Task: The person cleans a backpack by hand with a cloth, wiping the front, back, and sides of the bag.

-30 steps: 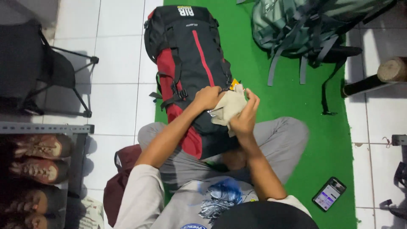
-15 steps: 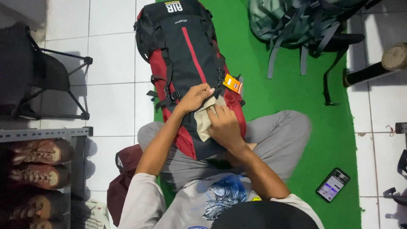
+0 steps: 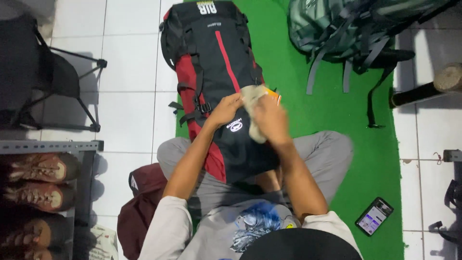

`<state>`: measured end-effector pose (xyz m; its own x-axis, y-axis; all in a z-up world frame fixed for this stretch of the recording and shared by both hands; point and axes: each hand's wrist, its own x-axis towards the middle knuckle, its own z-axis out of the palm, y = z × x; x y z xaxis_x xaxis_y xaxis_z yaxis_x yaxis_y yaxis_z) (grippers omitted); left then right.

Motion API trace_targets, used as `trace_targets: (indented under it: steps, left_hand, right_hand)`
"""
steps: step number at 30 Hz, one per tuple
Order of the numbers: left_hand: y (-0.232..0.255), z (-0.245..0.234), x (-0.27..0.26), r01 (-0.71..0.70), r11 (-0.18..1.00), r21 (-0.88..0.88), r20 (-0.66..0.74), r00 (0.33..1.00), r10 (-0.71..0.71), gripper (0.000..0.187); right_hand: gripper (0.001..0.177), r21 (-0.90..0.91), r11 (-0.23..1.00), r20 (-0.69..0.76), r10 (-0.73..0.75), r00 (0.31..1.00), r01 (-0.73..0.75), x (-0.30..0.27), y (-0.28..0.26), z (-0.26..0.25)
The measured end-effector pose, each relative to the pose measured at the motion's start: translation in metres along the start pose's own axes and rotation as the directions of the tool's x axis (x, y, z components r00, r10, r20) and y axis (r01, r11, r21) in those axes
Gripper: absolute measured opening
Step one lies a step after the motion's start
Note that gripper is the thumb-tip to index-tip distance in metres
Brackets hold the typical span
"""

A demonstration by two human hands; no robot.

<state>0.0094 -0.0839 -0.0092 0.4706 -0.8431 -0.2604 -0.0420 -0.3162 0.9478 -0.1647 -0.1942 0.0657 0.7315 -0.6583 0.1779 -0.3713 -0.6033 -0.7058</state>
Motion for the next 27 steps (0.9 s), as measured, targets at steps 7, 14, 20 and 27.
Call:
trace_targets:
  steps: [7,14,20,27]
  left_hand:
    - [0.014,-0.003,-0.025,-0.066,0.995,0.079,-0.024,0.997,0.068,0.023]
    - [0.030,0.002,-0.029,-0.085,0.970,0.228,-0.025,0.995,0.093,0.024]
    - [0.038,-0.003,-0.032,-0.075,0.960,0.271,-0.072,0.993,0.098,0.030]
    - [0.061,-0.005,-0.017,-0.155,0.874,0.461,-0.001,0.985,0.175,0.015]
  right_hand:
    - [0.026,-0.551,0.712,0.081,-0.474,0.877,0.435,-0.071,0.005,0.040]
    - [0.055,-0.187,0.939,0.615,-0.117,0.780,0.288,-0.126,0.010,-0.048]
    - [0.019,-0.148,0.928,-0.192,-0.367,0.910,0.342,-0.056,0.039,-0.065]
    - [0.027,-0.275,0.866,0.037,-0.424,0.905,0.418,-0.020,0.026,0.031]
